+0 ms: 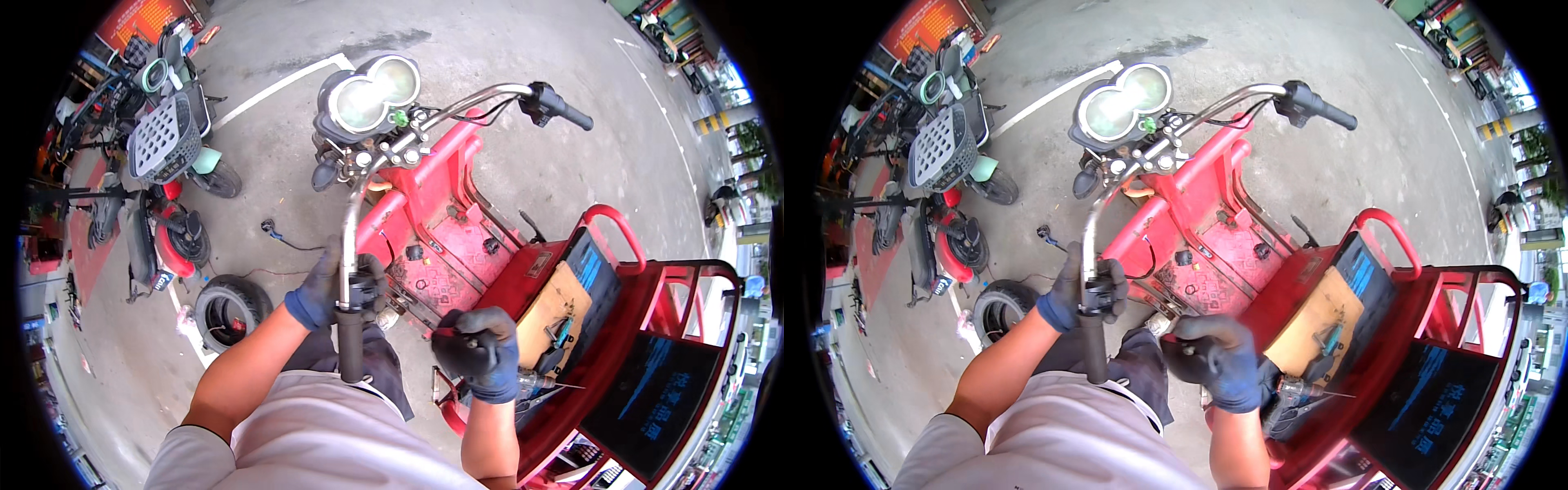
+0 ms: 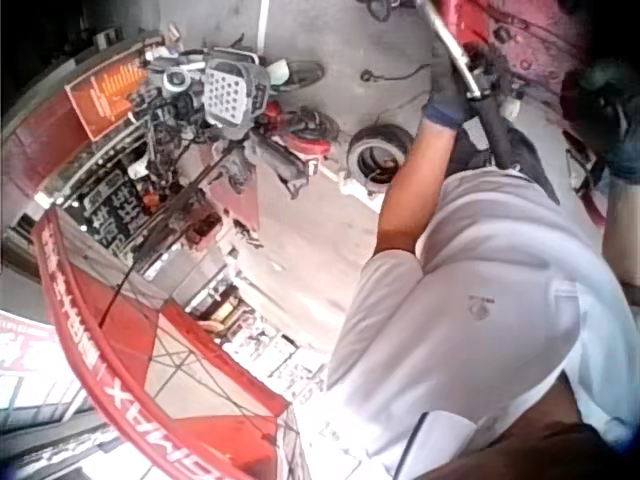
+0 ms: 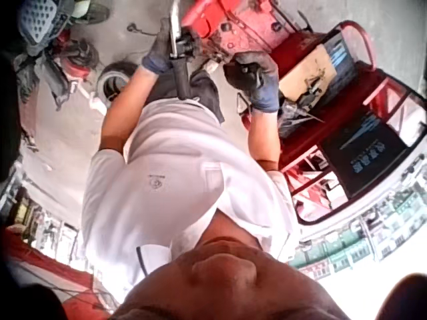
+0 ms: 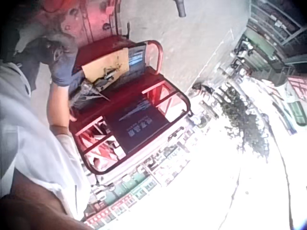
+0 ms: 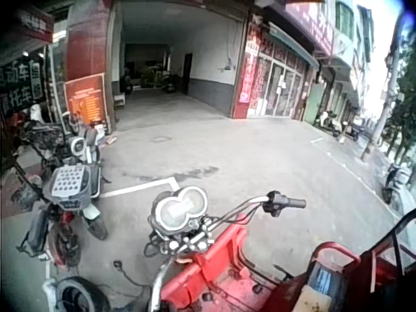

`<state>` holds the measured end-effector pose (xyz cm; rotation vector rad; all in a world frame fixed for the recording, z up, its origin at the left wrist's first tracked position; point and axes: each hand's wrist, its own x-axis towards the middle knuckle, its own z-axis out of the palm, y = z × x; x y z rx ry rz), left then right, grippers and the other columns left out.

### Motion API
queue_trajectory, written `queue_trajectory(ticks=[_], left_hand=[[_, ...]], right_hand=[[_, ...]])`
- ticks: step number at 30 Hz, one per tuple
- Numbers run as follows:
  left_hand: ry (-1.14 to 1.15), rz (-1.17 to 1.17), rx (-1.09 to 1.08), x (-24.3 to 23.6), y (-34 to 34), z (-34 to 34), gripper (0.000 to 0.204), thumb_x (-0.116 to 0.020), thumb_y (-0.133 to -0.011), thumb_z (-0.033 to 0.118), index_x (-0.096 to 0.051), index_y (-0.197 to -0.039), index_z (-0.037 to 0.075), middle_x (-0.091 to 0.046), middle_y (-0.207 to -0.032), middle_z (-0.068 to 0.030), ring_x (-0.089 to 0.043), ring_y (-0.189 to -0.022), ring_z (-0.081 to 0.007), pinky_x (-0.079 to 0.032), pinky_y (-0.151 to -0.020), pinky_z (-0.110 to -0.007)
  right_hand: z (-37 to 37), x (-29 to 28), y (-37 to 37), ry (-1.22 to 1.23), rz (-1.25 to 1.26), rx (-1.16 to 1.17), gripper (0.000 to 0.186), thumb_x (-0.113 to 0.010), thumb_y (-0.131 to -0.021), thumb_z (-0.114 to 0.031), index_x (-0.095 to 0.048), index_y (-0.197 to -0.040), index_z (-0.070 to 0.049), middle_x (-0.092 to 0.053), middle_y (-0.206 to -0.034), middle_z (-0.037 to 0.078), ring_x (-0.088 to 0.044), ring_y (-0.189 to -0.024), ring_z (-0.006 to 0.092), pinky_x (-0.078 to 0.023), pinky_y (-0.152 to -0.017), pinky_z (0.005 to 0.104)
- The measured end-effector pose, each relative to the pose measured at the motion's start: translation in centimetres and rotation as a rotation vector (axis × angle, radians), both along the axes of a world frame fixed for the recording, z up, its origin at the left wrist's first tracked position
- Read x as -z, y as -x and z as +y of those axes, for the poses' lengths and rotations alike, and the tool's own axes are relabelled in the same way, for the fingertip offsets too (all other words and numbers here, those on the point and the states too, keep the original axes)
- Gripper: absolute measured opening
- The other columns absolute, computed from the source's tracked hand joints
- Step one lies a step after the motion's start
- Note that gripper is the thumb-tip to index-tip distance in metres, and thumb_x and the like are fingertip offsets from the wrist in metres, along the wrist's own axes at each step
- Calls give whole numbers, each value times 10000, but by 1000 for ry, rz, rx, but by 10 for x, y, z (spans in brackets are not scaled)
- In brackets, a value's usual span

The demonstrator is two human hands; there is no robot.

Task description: The person repairs the handlebars of a red three-wheeled electric vehicle. They use a cordless drill to remove and install screws on the handlebar grips and controls, and manually adjust the position of the handlebars and wires.

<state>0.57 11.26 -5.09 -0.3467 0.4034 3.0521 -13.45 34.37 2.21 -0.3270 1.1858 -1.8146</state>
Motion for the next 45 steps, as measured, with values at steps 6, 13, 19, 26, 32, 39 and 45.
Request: queue_trajectory(ticks=[6, 13, 19, 26, 32, 39, 45], left_hand=[[-10, -9, 66, 5, 0, -3, 831, -487, -803, 766, -580, -1125, 6, -641, -932, -117, -658, -866, -276, -535, -816, -422], [-184, 29, 183, 4, 8, -8, 661, -482, -906, 635, -580, -1133, 22, -625, -983, -98, -603, -942, -218, -484, -906, -374], [-360, 149, 343, 9, 11, -20, 573, -477, -948, 557, -565, -1173, 38, -631, -1073, -91, -620, -1028, -223, -500, -917, -390], [-411, 181, 398, 18, 13, -20, 572, -464, -955, 556, -554, -1200, 47, -633, -1091, -86, -626, -1025, -219, -528, -887, -401], [-486, 268, 397, 28, 12, -20, 606, -499, -944, 541, -532, -1248, 18, -623, -1144, -106, -613, -1069, -226, -513, -923, -399], [-678, 376, 514, 50, 18, -26, 394, -452, -891, 88, -527, -1257, -35, -609, -1176, -136, -605, -1093, -222, -499, -954, -341], [-564, 393, 539, 53, 19, -34, 453, -471, -888, 79, -490, -1318, -61, -621, -1189, -145, -613, -1069, -197, -503, -911, -310]], right_hand=[[-53, -4, -53, 55, -67, -16, 142, -639, -882, -67, -630, -990, 24, -680, -1025, 203, -682, -955, 297, -565, -872, 425], [-81, -37, -72, -250, -44, 78, 129, -644, -885, -13, -658, -1004, 36, -687, -979, 114, -648, -825, 145, -526, -756, 270], [-99, -61, -68, -304, -113, 155, 185, -625, -811, 77, -664, -983, 19, -694, -937, 129, -684, -833, 191, -574, -738, 291], [-121, -84, -93, -692, 332, 178, 226, -624, -863, 25, -592, -1087, 42, -670, -950, 133, -657, -858, 158, -528, -784, 275], [-164, -82, -123, -994, 1051, -68, 268, -707, -840, -57, -625, -1094, -34, -644, -897, 98, -643, -755, 171, -504, -680, 284], [-174, -77, -121, -997, 710, 166, 232, -657, -897, -77, -646, -1122, -22, -675, -894, 60, -620, -709, 118, -493, -645, 261], [-153, -99, -138, -967, 464, 370, 293, -721, -852, -105, -643, -1109, 12, -684, -946, 67, -603, -708, 91, -478, -586, 227]])
